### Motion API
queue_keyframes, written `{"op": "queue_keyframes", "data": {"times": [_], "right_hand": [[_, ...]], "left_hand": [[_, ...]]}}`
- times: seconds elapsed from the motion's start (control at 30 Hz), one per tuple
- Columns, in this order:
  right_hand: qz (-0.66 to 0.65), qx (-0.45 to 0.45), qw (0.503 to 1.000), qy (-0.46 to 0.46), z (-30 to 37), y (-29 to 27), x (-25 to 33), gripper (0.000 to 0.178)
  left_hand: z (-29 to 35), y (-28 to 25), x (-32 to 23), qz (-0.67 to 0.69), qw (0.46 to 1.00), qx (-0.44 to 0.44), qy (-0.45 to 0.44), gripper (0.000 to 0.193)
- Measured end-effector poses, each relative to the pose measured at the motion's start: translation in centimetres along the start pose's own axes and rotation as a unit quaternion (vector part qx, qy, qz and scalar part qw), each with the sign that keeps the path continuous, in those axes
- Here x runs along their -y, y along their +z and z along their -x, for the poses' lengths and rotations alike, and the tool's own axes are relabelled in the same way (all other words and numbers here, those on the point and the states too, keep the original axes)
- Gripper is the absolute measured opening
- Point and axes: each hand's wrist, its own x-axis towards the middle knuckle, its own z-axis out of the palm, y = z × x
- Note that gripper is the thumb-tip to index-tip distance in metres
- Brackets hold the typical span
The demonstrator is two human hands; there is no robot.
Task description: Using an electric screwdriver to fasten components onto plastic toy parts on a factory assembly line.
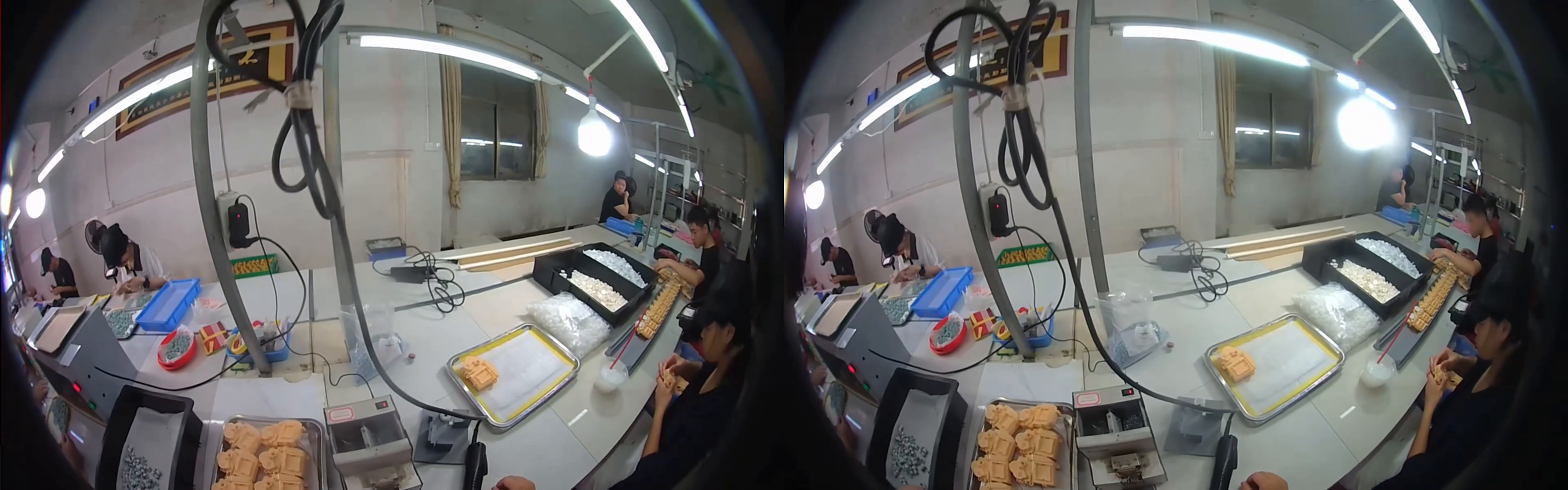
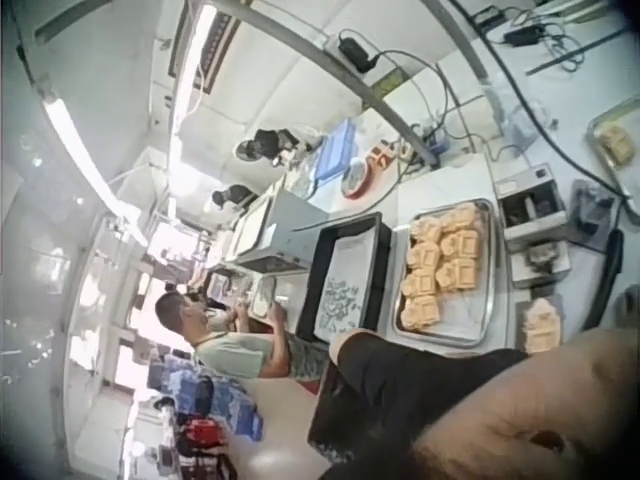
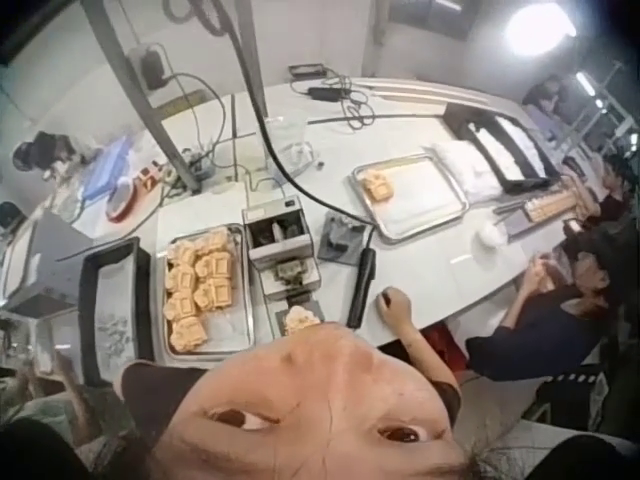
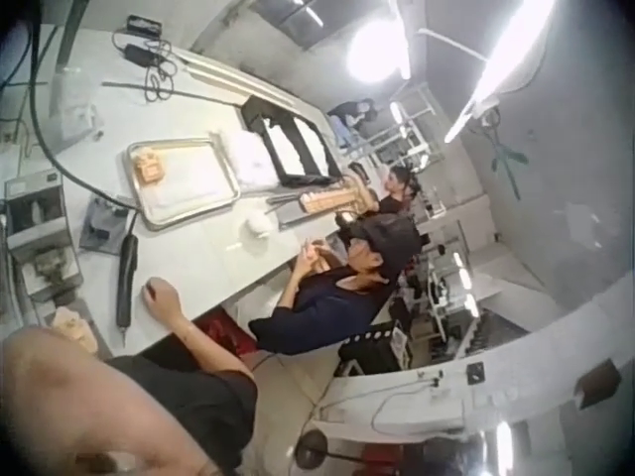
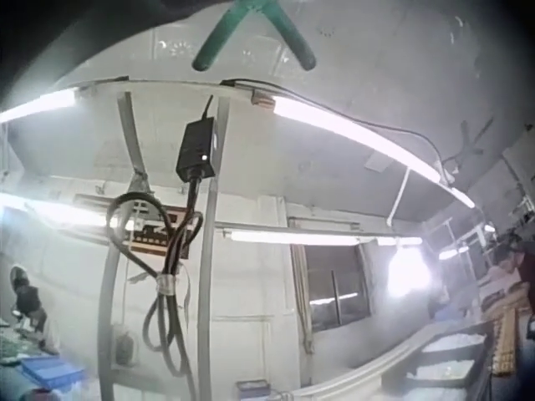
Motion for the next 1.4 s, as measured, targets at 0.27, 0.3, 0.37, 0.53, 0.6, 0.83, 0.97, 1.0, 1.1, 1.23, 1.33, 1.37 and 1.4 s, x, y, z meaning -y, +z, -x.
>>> {"op": "queue_keyframes", "data": {"times": [0.27,0.3,0.37,0.53,0.6,0.83,0.97,1.0,1.1,1.23,1.33,1.37,1.4], "right_hand": [[0.049,0.057,0.997,-0.03,-1.6,0.3,1.8,0.009],[0.044,0.066,0.996,-0.029,-1.8,0.0,1.9,0.009],[0.047,0.056,0.997,-0.024,-1.2,0.4,1.9,0.009],[0.138,0.069,0.988,-0.026,-0.8,1.4,-0.5,0.017],[0.123,0.027,0.991,-0.048,-1.1,2.0,-0.7,0.014],[0.144,-0.035,0.987,-0.065,-0.6,1.5,-0.9,0.012],[0.172,-0.065,0.982,-0.044,0.8,1.3,-0.8,0.012],[0.22,-0.091,0.971,-0.026,0.8,1.1,-0.4,0.011],[0.298,-0.164,0.94,-0.022,0.5,1.0,2.0,0.015],[0.331,-0.135,0.932,0.052,2.4,2.8,-0.7,0.036],[0.299,-0.062,0.947,0.102,2.6,2.4,-1.3,0.041],[0.275,-0.012,0.952,0.131,2.3,1.9,-1.3,0.045],[0.274,-0.015,0.954,0.122,1.9,1.6,-1.5,0.045]], "left_hand": [[15.4,-23.6,1.4,0.068,0.902,-0.148,-0.399,0.035],[17.1,-28.3,1.3,0.063,0.881,-0.171,-0.436,0.035],[17.9,-32.1,2.4,0.066,0.863,-0.187,-0.465,0.035],[11.3,-35.2,5.2,-0.028,0.876,-0.124,-0.466,0.034],[13.0,-38.3,5.7,-0.09,0.873,-0.101,-0.469,0.033],[7.8,-41.8,14.2,-0.273,0.873,-0.101,-0.392,0.032],[11.6,-41.8,16.0,-0.363,0.843,-0.126,-0.377,0.031],[13.2,-42.0,16.0,-0.384,0.832,-0.139,-0.377,0.031],[18.2,-41.7,15.8,-0.433,0.793,-0.195,-0.381,0.031],[22.8,-37.9,16.8,-0.472,0.739,-0.279,-0.393,0.031],[27.5,-34.9,16.6,-0.505,0.684,-0.325,-0.414,0.031],[28.4,-33.7,16.5,-0.515,0.666,-0.339,-0.421,0.031],[29.1,-32.7,16.3,-0.526,0.646,-0.352,-0.426,0.031]]}}
